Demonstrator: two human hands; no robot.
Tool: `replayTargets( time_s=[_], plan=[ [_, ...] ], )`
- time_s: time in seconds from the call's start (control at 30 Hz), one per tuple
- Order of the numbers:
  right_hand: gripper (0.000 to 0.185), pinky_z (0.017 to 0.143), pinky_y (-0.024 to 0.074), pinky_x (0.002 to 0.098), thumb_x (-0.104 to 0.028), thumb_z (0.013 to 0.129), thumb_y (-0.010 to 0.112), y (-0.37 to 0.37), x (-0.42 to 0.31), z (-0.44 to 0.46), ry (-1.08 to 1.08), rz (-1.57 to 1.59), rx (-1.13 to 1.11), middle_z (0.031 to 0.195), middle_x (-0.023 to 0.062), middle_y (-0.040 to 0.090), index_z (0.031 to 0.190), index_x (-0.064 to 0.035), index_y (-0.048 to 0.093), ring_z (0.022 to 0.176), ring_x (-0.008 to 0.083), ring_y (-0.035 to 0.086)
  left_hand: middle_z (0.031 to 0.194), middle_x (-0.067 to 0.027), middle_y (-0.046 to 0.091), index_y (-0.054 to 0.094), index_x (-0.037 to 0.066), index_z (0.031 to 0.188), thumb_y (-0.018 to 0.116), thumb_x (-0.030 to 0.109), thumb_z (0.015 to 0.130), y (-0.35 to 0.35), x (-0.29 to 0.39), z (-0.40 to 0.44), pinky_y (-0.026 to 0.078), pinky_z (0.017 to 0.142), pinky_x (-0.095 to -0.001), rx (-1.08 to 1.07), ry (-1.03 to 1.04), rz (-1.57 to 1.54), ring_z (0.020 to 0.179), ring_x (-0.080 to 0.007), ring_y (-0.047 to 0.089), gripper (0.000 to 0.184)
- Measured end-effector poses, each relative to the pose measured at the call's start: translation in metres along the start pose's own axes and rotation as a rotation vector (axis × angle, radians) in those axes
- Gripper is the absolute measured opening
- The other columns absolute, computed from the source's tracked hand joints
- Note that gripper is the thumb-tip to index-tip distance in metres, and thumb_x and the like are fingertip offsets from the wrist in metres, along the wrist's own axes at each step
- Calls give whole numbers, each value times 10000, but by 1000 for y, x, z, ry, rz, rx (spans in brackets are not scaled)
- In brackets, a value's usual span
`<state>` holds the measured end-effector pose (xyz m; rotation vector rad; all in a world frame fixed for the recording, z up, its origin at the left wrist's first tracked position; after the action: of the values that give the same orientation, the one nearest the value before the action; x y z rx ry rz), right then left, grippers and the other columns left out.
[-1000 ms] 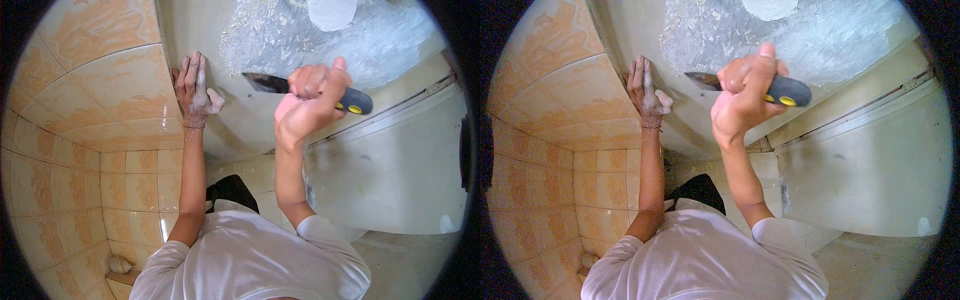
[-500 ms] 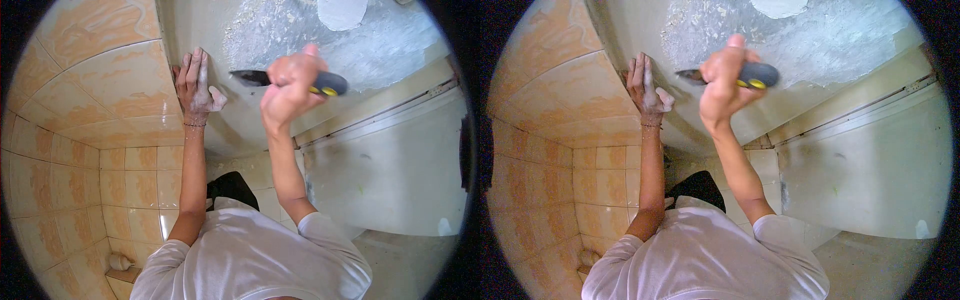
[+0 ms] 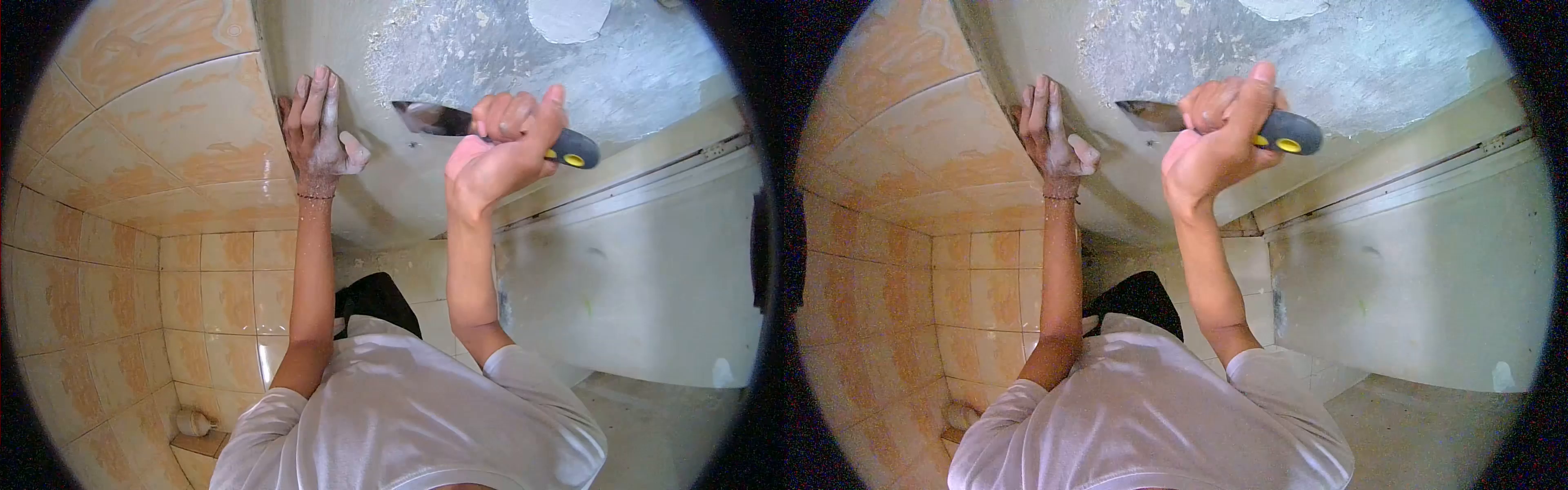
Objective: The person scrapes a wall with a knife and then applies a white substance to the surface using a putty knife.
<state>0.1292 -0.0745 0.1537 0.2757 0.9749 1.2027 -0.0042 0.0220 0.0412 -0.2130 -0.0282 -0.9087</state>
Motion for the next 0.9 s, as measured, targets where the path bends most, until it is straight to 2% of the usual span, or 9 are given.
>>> replayTargets(
  time_s=[0.17, 0.2, 0.3, 0.43, 0.5, 0.57, 0.63, 0.73, 0.9],
  plan=[
    [417, 420, 183, 267, -229, 940, 527, -5, 17, -16, 78, -74, 43, 508, -64, 219, 618, -155, 271, 424, 69, 202, 1403, -166, 402, 428, -15, 1352, 375, 350, 807, -1, 1, 2, 309, 1057, -473, 22, 3, -16, 1265, -382, 383, 658],
    [421, 386, 249, 248, -198, 954, 508, -11, 12, -9, 32, 22, 84, 453, -44, 311, 578, -141, 329, 383, 61, 255, 1403, -166, 402, 428, -15, 1352, 375, 350, 807, -1, 1, 2, 309, 1057, -473, 17, -4, -12, 1265, -382, 383, 658],
    [417, 389, 236, 248, -213, 957, 504, -14, 4, -7, 2, 47, 131, 456, -47, 293, 592, -150, 312, 385, 61, 243, 1402, -167, 402, 429, -23, 1347, 377, 321, 800, -2, 1, 2, 310, 1055, -475, -2, 6, 4, 1266, -380, 382, 649],
    [431, 397, 193, 260, -232, 957, 509, -5, 16, -19, 47, 34, 51, 466, -53, 223, 606, -158, 270, 399, 59, 196, 1395, -162, 410, 438, -27, 1340, 378, 328, 804, 0, 2, 2, 313, 1054, -475, 41, 25, -31, 1264, -372, 384, 646],
    [459, 393, 192, 265, -227, 950, 521, -16, 10, -2, 40, 49, 167, 462, -56, 206, 586, -161, 251, 400, 58, 193, 1393, -160, 413, 444, -27, 1336, 378, 330, 806, 0, 2, 3, 313, 1053, -475, 58, 24, -37, 1263, -369, 386, 644],
    [462, 382, 210, 262, -209, 942, 534, -30, 0, 16, 48, 231, 188, 456, -55, 221, 570, -160, 266, 393, 60, 214, 1383, -164, 425, 450, -28, 1331, 374, 329, 810, -1, 3, 2, 315, 1050, -477, 48, 16, -19, 1257, -372, 395, 637],
    [443, 377, 214, 254, -201, 945, 525, -28, -2, 10, 30, 196, 200, 459, -55, 235, 573, -159, 288, 395, 58, 225, 1382, -164, 426, 449, -28, 1333, 377, 332, 806, -1, 2, 2, 314, 1051, -475, 56, 20, -18, 1257, -374, 396, 642],
    [466, 452, 163, 279, -282, 953, 499, -7, 17, -20, 91, -17, 28, 518, -46, 160, 611, -159, 207, 473, 83, 175, 1383, -163, 425, 448, -26, 1335, 381, 342, 801, 0, 2, 1, 309, 1055, -471, 49, 20, -11, 1259, -376, 396, 652],
    [503, 451, 172, 278, -319, 961, 463, -28, -3, 13, 102, -38, 192, 514, -45, 160, 579, -181, 166, 463, 95, 182, 1383, -164, 421, 453, -20, 1332, 376, 357, 799, -2, 1, 2, 298, 1062, -463, 46, 22, -2, 1261, -372, 396, 658]
  ],
)
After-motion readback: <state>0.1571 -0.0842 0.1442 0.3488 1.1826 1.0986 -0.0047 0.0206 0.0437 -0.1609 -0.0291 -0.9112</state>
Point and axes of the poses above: each hand's wrist, its own z-axis towards the middle knuckle, its own y-axis out of the palm, x = y × z, the point moved 4 cm from there along z, towards the middle knuckle
